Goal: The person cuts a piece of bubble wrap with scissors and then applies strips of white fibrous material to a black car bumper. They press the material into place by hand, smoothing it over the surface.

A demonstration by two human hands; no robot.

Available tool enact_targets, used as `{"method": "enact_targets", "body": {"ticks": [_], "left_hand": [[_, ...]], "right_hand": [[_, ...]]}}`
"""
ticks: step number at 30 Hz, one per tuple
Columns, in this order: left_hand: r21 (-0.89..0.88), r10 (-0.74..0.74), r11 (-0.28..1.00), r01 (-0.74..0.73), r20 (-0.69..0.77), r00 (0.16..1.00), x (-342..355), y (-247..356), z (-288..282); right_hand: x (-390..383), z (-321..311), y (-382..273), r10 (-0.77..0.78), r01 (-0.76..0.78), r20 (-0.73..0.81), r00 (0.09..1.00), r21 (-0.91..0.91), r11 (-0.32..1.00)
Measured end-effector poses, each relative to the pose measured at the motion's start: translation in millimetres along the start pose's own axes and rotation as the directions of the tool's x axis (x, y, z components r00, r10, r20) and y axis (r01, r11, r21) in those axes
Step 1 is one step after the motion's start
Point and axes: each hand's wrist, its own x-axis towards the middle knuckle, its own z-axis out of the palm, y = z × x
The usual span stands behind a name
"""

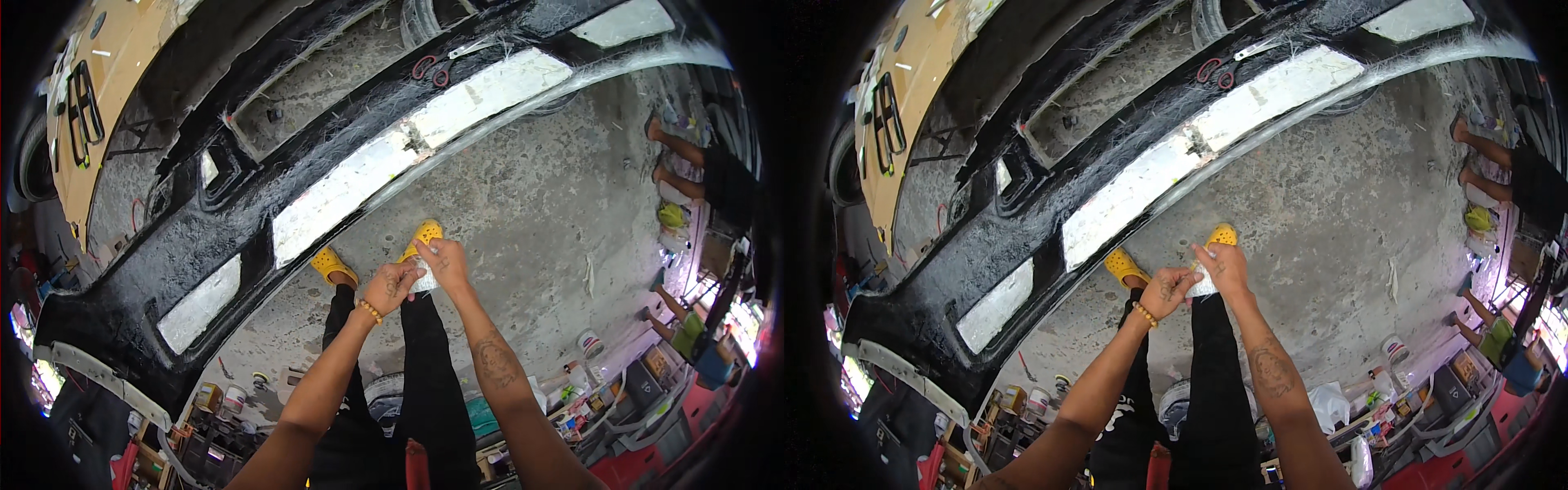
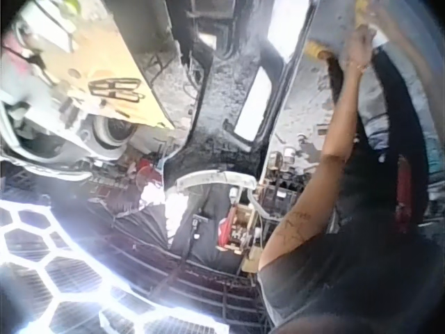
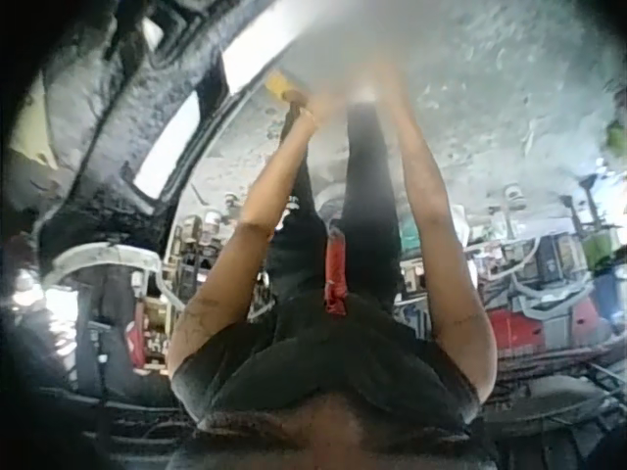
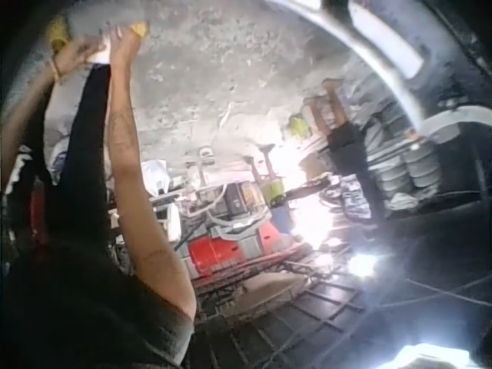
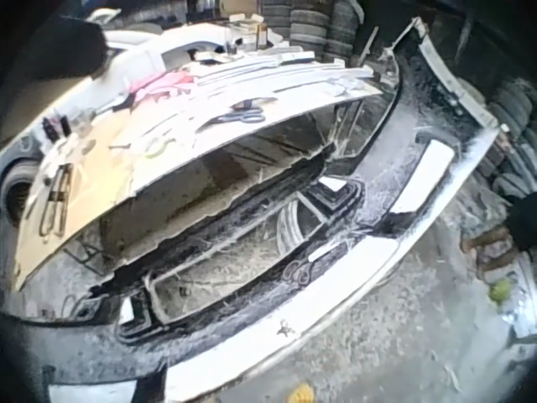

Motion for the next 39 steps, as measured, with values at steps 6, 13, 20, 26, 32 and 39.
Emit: {"method": "enact_targets", "body": {"ticks": [6, 13, 20, 26, 32, 39], "left_hand": [[0.255, 0.072, 0.967, -0.001, -0.269, 0.960, -49.7, -17.1, -24.6], [0.423, 0.195, 0.906, -0.012, -0.391, 0.900, -106.6, -39.9, -71.6], [0.120, 0.024, 0.992, 0.032, -0.438, 0.898, -129.1, -34.8, -110.6], [0.101, 0.084, 0.993, -0.059, -0.255, 0.963, -126.3, -49.8, -157.5], [-0.034, 0.013, 0.999, -0.029, -0.404, 0.915, -138.9, -43.0, -137.1], [-0.071, -0.068, 0.997, 0.027, -0.675, 0.735, -179.5, -77.9, -175.1]], "right_hand": [[-10.3, 77.5, -25.5, -0.084, 0.106, -0.223, 0.971, 0.088, 0.991], [-23.5, 157.8, -60.0, 0.134, -0.094, -0.297, 0.946, 0.146, 0.985], [-17.8, 172.0, -87.2, 0.295, -0.212, -0.249, 0.923, 0.313, 0.926], [-22.0, 144.2, -99.1, -0.024, 0.022, 0.004, 1.000, 0.309, 0.951], [-6.4, 143.5, -105.1, 0.145, -0.110, -0.151, 0.978, 0.216, 0.970], [70.5, 181.6, -79.8, 0.237, -0.088, -0.556, 0.796, 0.281, 0.956]]}}
